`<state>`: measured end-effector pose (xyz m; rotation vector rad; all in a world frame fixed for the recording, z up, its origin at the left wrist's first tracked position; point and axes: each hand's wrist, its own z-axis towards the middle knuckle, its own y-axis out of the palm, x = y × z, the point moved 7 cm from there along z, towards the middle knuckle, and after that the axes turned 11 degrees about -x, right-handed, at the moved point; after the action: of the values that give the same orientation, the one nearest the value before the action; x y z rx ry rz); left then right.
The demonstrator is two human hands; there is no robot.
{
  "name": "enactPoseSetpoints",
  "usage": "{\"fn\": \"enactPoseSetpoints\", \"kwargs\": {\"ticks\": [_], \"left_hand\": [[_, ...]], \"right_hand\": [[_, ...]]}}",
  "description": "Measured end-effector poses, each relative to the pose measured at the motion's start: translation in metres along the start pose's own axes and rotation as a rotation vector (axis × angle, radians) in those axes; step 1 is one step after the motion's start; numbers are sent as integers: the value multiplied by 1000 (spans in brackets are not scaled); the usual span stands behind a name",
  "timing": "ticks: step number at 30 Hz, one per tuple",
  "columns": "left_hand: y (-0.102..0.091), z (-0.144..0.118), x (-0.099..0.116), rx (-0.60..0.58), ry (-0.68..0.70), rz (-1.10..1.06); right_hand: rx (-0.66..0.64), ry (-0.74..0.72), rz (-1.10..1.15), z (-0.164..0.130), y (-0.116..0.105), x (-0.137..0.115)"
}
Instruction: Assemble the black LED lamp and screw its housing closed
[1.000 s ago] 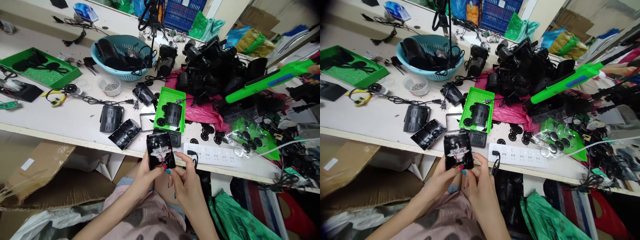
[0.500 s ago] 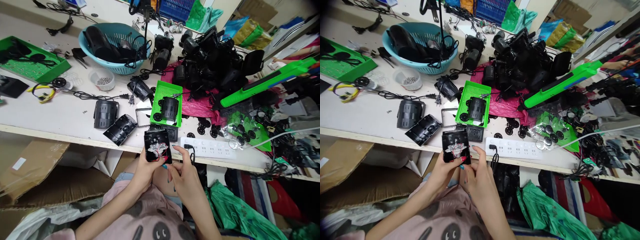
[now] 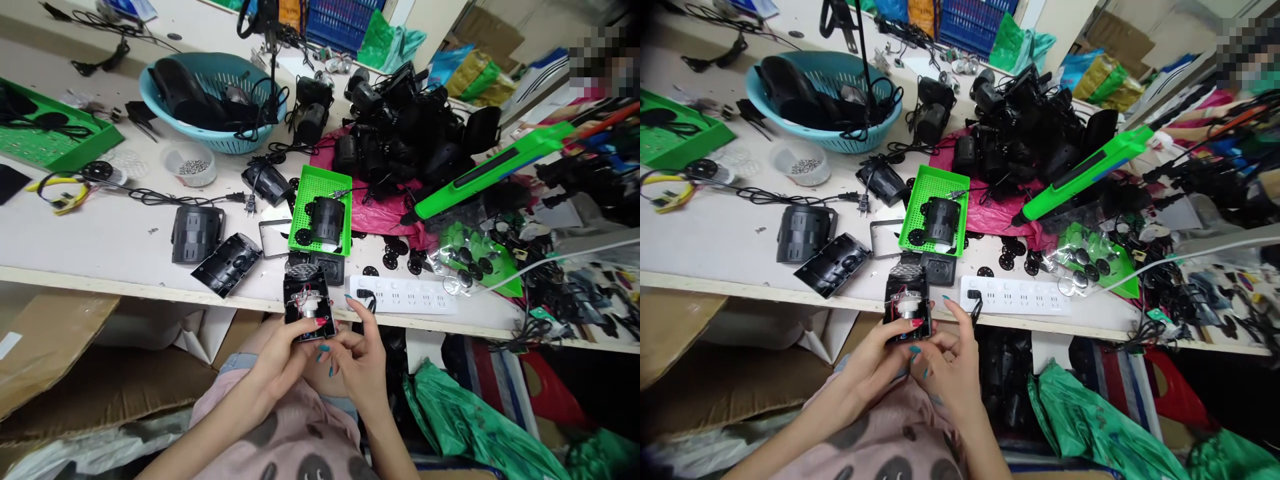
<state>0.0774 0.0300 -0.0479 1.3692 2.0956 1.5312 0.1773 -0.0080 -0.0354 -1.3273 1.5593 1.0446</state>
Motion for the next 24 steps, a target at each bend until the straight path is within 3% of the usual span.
{"fn": "enactPoseSetpoints", "kwargs": {"ticks": [3,6,9,11,14,17,24], "left_hand": [[-16,-7,4,120,94,107],[-28,-17,7,124,193,167],[-35,-24,3,56,195,93],[-43,-28,1,86,200,-12],[-54,-33,-5,158,191,-153],[-54,-37,-10,82,191,-192],[-60,-52,-23,-43,241,-140]], "right_hand": [[-126,20,-124,0,-6,-6],[-184,-152,-382,-1,-24,-39],[-85,-311,-563,9,-57,-72],[8,-318,-649,28,-83,-83],[-10,-229,-770,66,-109,-76],[-119,-170,-836,96,-116,-59],[-210,-38,-950,116,-121,-29]]}}
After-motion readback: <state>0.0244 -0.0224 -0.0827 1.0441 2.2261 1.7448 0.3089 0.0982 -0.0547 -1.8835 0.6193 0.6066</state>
